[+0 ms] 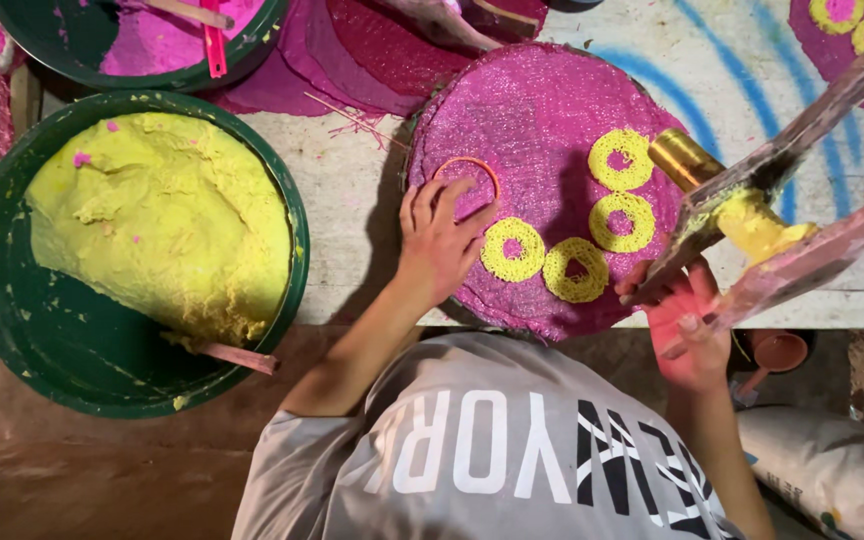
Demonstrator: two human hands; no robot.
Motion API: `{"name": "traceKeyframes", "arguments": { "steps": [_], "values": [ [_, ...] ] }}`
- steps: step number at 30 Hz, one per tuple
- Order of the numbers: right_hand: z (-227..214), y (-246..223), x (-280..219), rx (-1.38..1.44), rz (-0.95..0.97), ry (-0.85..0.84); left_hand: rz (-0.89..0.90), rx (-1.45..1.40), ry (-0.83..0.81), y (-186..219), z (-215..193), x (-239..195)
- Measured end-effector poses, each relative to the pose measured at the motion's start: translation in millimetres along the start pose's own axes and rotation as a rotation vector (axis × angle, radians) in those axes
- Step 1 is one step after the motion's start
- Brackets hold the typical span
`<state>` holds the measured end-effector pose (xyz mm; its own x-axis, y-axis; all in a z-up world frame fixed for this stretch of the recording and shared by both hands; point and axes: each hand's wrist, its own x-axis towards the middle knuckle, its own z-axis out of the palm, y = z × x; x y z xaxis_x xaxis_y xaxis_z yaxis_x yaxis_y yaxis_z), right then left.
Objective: The person prepares colored dough by filling a wooden mold with yellow and pink dough and pressing it onto circular bases.
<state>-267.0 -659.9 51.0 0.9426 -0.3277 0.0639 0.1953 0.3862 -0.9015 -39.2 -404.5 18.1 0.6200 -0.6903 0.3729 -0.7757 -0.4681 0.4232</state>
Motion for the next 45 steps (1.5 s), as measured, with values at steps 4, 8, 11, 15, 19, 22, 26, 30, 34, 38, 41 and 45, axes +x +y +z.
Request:
{"name": "traceKeyframes", "arguments": {
  "steps": [4,8,11,15,19,22,26,30,34,38,41,45],
  "values": [
    [6,-3,1,0.014,0.009,0.016,-0.043,-0.007,-0.001,-1,3,3],
    [9,-5,-2,0.003,0.001,0.033,-0.072,-0.029,0.014,-3,3,-2],
    [7,-4,-2,0.004,0.006,0.024,-0.047,-0.037,0.06,-1,4,-5],
    [9,-5,-3,0.0,0.014,0.025,-0.048,-0.069,0.078,0,7,-4],
    [10,-5,0,-0.01,0.041,0.014,-0.042,-0.103,0.073,5,7,-5],
    [10,-5,2,-0.103,0.07,-0.01,-0.045,-0.135,0.06,7,4,-4],
    [8,-15,16,-0.188,0.247,-0.169,-0.141,-0.541,0.083,1,-9,17],
    [7,-15,46,-0.043,0.624,-0.55,-0.181,-2.123,-0.119,-16,-35,63],
    [-1,-21,78,-0.352,1.091,-0.66,0.375,-2.521,-0.353,-14,-52,84],
    [-8,-59,143,-0.738,1.114,-0.645,0.274,-2.391,0.028,-24,-39,96],
    [21,-86,189,-0.859,1.032,-0.683,0.299,-2.42,0.157,-41,-33,113],
    [65,-86,207,-1.017,1.078,-0.697,0.307,-2.548,0.265,-56,-18,121]
  ]
}}
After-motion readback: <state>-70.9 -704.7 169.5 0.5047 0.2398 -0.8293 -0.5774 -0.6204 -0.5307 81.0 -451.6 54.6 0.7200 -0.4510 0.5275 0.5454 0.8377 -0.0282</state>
